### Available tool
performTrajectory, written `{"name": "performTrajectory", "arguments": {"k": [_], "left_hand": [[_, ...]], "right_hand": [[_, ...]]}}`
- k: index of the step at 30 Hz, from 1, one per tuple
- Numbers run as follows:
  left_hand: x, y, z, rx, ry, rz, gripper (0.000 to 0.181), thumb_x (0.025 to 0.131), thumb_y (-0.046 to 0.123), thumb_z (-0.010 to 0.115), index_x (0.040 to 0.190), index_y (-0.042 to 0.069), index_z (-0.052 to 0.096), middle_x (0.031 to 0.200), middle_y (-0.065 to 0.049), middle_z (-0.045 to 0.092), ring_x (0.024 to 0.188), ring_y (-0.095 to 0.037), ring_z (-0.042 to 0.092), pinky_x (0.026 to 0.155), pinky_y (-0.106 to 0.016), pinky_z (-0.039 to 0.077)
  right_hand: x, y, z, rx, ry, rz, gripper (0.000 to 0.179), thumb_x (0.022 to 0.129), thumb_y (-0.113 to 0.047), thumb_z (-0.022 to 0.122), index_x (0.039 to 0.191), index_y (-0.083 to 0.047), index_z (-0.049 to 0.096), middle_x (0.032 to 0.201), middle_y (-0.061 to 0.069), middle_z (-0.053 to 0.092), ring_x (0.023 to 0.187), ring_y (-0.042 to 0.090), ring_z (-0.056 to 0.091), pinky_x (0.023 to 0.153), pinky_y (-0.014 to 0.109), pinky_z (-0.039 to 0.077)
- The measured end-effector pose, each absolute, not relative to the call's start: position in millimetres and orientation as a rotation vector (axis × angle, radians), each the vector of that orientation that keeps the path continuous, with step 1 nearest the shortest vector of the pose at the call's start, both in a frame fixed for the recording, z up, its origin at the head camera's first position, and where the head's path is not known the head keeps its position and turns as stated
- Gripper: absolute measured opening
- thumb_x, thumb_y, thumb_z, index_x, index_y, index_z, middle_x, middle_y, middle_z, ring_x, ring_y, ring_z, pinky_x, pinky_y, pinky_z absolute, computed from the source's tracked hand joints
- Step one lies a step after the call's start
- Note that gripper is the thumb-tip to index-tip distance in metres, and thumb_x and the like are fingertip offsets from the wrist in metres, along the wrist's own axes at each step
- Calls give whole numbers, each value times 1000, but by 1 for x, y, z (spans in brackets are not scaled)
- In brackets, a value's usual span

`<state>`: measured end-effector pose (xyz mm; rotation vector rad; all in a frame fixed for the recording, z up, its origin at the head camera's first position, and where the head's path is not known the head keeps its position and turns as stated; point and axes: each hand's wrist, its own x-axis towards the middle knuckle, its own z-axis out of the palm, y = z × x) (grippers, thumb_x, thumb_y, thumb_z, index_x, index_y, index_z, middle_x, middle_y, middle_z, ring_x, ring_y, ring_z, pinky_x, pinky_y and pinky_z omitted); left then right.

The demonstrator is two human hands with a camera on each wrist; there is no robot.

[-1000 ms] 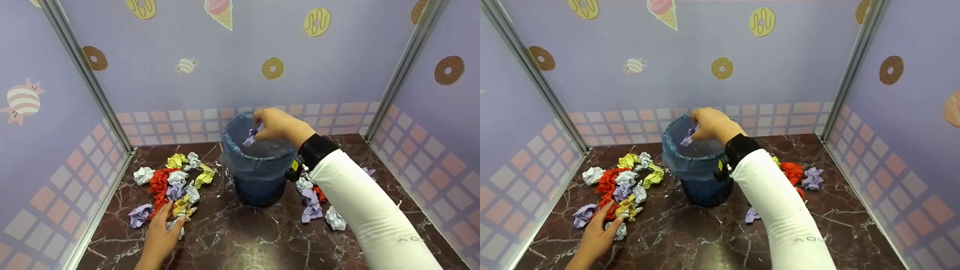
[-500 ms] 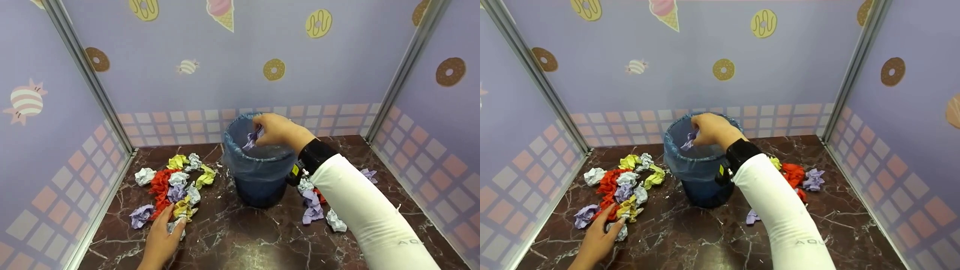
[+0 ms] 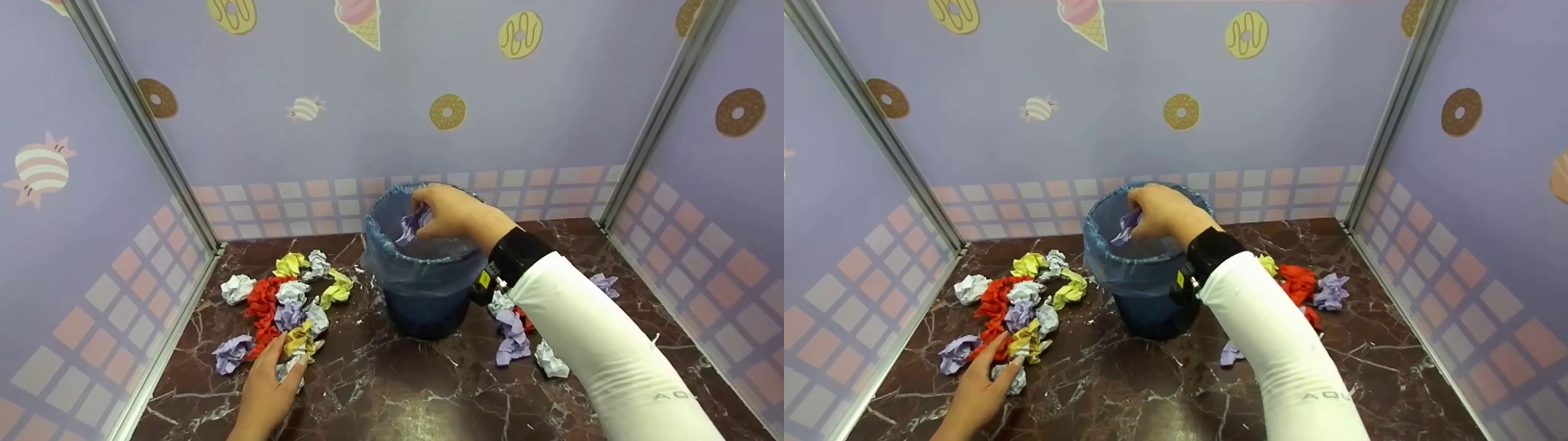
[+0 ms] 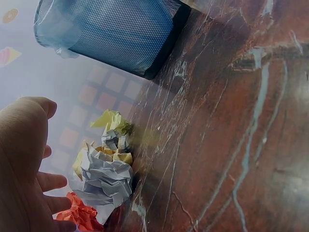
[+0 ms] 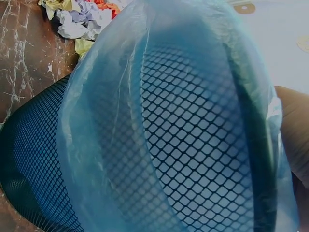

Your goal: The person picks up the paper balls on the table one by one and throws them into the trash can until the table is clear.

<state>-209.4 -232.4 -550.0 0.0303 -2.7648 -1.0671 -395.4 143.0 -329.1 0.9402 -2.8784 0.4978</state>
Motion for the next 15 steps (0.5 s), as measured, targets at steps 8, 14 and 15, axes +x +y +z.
{"name": "performTrajectory", "arguments": {"k": [8, 14, 15], "left_hand": [[-209, -225, -543, 44, -2807, -1092, 74, 99, 49, 63, 160, 15, 37, 164, -21, 38, 150, -45, 36, 119, -69, 30], [-208, -214, -538, -20, -2765, -1068, 72, 98, 46, 65, 158, 16, 41, 162, -19, 41, 150, -42, 38, 118, -69, 32], [-208, -211, -538, -38, -2756, -1060, 72, 98, 45, 66, 158, 15, 41, 162, -19, 42, 150, -42, 38, 118, -68, 32]], "right_hand": [[-391, 149, -324, 942, -2955, 469, 69, 80, -44, 82, 139, -16, 59, 145, 8, 58, 137, 30, 53, 117, 47, 42], [-387, 164, -319, 979, -2918, 416, 72, 85, -52, 77, 145, -16, 57, 154, 9, 53, 148, 32, 42, 124, 49, 34], [-386, 168, -318, 981, -2908, 407, 71, 86, -52, 76, 144, -16, 57, 153, 9, 54, 148, 33, 43, 124, 49, 35]]}}
